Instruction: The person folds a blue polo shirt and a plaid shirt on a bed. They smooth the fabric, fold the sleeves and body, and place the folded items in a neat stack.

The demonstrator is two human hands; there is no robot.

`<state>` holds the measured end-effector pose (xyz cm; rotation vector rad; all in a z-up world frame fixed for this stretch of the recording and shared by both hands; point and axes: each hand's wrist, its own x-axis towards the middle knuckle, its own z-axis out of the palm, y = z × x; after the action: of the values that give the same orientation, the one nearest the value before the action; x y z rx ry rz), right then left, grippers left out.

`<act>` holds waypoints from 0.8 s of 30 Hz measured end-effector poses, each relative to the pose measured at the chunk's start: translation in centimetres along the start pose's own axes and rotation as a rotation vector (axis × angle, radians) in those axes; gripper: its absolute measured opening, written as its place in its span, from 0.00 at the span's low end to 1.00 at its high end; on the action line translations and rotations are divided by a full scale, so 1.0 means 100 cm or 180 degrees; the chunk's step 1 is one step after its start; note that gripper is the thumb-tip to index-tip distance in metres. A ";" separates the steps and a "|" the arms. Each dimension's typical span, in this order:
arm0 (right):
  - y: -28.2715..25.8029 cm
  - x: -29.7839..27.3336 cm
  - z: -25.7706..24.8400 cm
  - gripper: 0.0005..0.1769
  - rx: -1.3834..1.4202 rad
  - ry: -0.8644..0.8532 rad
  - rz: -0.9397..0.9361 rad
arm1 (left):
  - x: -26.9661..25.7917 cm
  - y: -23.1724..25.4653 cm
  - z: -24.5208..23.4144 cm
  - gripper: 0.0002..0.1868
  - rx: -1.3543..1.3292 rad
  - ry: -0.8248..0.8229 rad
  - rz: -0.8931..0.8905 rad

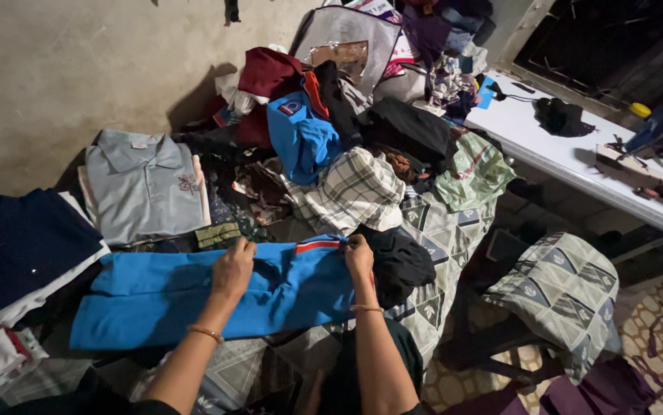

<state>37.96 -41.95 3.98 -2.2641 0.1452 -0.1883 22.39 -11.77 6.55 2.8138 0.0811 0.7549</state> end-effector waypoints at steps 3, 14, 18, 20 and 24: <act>-0.004 -0.005 0.002 0.14 -0.0071 -0.0030 0.0052 | -0.010 -0.005 0.000 0.04 0.0341 -0.0482 -0.0293; -0.010 -0.029 -0.023 0.20 -0.1078 -0.0199 -0.0235 | -0.072 -0.030 -0.085 0.16 -0.0620 -0.0884 -0.0601; -0.008 -0.045 -0.015 0.28 -0.1169 -0.0478 -0.0607 | -0.079 -0.038 -0.097 0.13 -0.0566 -0.0869 -0.0596; -0.011 -0.050 -0.010 0.25 -0.1098 -0.0408 -0.0688 | -0.075 -0.030 -0.093 0.12 -0.0689 -0.0826 -0.0503; -0.017 -0.053 -0.002 0.25 -0.0951 -0.0166 -0.1105 | -0.063 0.013 -0.078 0.11 -0.1049 -0.1003 -0.0413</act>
<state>32.82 -40.10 4.94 -2.5776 -0.2669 -0.3063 13.00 -12.12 10.32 2.5435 0.0771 0.2609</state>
